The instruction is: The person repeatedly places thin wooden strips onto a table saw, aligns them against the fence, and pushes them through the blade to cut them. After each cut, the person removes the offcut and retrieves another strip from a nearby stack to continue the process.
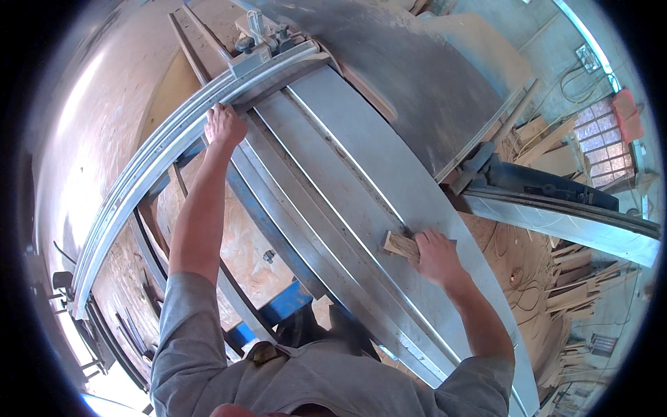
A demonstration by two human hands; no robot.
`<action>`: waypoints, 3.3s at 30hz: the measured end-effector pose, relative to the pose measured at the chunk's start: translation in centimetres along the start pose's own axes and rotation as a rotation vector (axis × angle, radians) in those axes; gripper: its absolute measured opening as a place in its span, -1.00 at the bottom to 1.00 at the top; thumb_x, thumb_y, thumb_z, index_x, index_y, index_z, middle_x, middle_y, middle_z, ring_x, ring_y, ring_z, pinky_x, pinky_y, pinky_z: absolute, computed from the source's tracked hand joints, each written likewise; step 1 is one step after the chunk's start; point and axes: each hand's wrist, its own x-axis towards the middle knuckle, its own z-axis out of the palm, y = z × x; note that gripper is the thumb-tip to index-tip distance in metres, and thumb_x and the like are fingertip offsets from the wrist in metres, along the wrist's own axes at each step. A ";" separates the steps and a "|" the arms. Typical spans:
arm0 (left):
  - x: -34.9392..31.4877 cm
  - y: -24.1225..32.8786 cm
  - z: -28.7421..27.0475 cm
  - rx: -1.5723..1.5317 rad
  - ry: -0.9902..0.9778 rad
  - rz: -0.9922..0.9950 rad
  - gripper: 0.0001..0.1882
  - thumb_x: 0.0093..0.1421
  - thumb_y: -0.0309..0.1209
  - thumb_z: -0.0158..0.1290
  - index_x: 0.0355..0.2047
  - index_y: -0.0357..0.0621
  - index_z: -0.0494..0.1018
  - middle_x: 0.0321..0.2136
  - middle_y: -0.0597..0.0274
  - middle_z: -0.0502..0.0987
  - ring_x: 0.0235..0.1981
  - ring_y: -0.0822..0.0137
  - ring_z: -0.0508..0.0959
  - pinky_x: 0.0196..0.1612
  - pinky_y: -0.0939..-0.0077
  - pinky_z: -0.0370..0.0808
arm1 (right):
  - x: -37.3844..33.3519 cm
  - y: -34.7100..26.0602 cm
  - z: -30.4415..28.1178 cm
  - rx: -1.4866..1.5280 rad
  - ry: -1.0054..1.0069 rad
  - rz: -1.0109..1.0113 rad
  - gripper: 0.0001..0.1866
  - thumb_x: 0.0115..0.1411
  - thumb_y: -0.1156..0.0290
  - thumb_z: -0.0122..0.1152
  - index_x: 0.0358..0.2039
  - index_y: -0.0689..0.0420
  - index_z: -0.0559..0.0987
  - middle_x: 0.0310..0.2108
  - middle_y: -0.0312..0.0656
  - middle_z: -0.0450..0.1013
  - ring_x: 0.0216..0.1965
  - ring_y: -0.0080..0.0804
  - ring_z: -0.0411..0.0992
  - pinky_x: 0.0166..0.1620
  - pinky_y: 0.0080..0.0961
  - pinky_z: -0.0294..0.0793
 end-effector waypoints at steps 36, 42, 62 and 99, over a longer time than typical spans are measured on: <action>-35.8 5.1 -0.6 -0.353 -0.313 0.529 -0.68 0.00 -0.36 0.11 -0.23 -0.22 0.46 -0.28 0.01 0.48 -0.15 0.03 0.53 -0.16 0.17 0.54 | -20.0 11.2 8.4 0.288 0.068 0.362 -0.52 -0.02 0.48 0.43 -0.10 0.24 0.44 -0.16 0.10 0.41 -0.05 0.18 0.40 0.01 -0.08 0.41; -42.3 5.8 -1.6 -0.598 -0.274 0.493 -0.60 0.08 -0.33 0.14 -0.09 -0.25 0.44 -0.20 -0.02 0.48 -0.15 -0.02 0.53 -0.12 0.10 0.54 | -23.8 12.9 11.3 0.383 0.135 0.371 -0.37 0.00 0.52 0.39 0.10 0.25 0.39 -0.04 0.09 0.42 0.05 0.06 0.42 0.12 -0.16 0.38; -44.2 -10.8 -2.2 -1.804 -0.328 -0.941 -0.47 0.36 0.10 -0.08 -0.13 -0.17 0.44 -0.48 0.16 0.50 -0.53 0.27 0.54 -0.48 0.32 0.51 | -22.3 11.7 6.9 0.464 0.271 0.193 -0.33 0.08 0.51 0.26 0.23 0.29 0.30 0.13 0.14 0.34 0.22 0.05 0.30 0.27 -0.19 0.27; -25.6 -2.6 -6.6 -0.058 0.299 0.324 -0.58 0.04 -0.18 0.28 -0.12 0.01 0.46 -0.29 0.25 0.53 -0.13 0.19 0.55 -0.10 0.22 0.44 | 2.3 -26.3 12.6 -0.116 -0.214 -0.668 -0.39 0.08 -0.01 0.35 -0.03 0.23 0.53 -0.05 -0.01 0.52 0.05 -0.11 0.47 0.13 -0.14 0.38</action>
